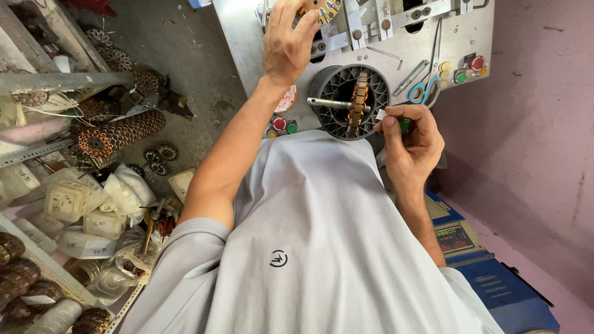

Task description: The person works on a fan motor stator, using scissors to cut wires and a screwdriver to guide and secure thin copper winding wires into the stator slots.

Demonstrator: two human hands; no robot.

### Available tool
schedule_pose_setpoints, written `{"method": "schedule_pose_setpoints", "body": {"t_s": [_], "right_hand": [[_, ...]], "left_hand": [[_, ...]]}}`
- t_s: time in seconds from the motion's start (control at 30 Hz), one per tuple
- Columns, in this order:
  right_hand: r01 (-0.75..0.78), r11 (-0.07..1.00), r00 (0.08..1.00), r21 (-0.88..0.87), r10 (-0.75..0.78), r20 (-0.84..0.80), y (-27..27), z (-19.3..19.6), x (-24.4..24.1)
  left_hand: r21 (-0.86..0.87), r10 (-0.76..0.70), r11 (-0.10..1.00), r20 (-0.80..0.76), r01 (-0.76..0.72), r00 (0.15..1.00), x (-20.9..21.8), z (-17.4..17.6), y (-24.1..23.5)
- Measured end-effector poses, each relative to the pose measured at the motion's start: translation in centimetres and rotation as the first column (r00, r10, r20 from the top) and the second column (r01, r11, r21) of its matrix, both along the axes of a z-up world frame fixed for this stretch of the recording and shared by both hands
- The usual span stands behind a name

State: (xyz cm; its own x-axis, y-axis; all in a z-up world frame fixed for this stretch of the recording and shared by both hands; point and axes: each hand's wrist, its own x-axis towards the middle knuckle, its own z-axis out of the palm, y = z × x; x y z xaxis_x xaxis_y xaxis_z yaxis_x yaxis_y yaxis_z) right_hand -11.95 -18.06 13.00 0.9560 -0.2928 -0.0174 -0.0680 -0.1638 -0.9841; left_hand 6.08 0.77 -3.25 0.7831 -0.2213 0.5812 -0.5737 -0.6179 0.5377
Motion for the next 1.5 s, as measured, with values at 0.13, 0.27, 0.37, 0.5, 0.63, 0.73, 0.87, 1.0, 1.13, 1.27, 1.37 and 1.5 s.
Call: {"method": "schedule_pose_setpoints", "body": {"t_s": [0.13,0.27,0.37,0.5,0.63,0.73,0.87,1.0,1.13,1.27,1.37,1.5], "right_hand": [[0.061,0.998,0.993,-0.024,-0.063,-0.097,-0.3,-0.1,0.1],[0.060,0.998,0.992,0.026,-0.057,-0.112,-0.6,-0.7,0.2],[0.053,0.998,0.991,0.024,-0.050,-0.127,-0.7,-0.9,0.5],[0.052,0.999,0.991,0.015,-0.050,-0.121,-0.9,-1.3,0.8],[0.050,0.999,0.989,0.001,-0.049,-0.140,-1.1,-1.7,0.9],[0.038,0.999,0.991,-0.003,-0.038,-0.131,-1.1,-2.0,0.8],[0.027,1.000,0.990,-0.003,-0.027,-0.137,-1.2,-2.2,0.7],[0.024,0.999,0.991,-0.028,-0.027,-0.134,-1.2,-2.3,0.7],[0.026,0.999,0.991,-0.029,-0.029,-0.132,-1.3,-2.4,0.6],[0.025,0.999,0.990,-0.031,-0.029,-0.136,-1.3,-2.5,0.5],[0.028,0.999,0.991,-0.019,-0.031,-0.133,-1.2,-2.6,0.5],[0.039,0.999,0.989,-0.020,-0.042,-0.145,-1.2,-2.6,0.6]], "left_hand": [[0.015,0.029,0.999,0.030,-0.029,0.999,-0.2,-1.2,-0.5],[0.024,0.001,1.000,-0.061,0.001,0.998,-0.4,-2.3,-0.6],[0.096,0.042,0.994,0.007,-0.043,0.999,-0.6,-2.3,-0.7],[0.139,0.107,0.983,0.101,-0.121,0.989,-0.7,-1.9,-1.7],[0.154,0.160,0.972,0.112,-0.176,0.981,-0.9,-1.5,-2.5],[0.142,0.166,0.974,0.100,-0.179,0.981,-0.9,-1.5,-2.6],[0.125,0.159,0.978,0.069,-0.167,0.985,-1.0,-1.4,-2.5],[0.087,0.164,0.981,0.093,-0.172,0.982,-0.7,-1.1,-2.7],[0.078,0.162,0.983,0.092,-0.169,0.983,-0.3,-1.2,-2.6],[0.100,0.167,0.979,0.106,-0.178,0.980,-0.1,-2.0,-2.5],[0.090,0.178,0.977,0.134,-0.191,0.975,0.4,-2.7,-2.6],[0.086,0.175,0.978,0.151,-0.190,0.973,0.8,-3.4,-2.5]]}}
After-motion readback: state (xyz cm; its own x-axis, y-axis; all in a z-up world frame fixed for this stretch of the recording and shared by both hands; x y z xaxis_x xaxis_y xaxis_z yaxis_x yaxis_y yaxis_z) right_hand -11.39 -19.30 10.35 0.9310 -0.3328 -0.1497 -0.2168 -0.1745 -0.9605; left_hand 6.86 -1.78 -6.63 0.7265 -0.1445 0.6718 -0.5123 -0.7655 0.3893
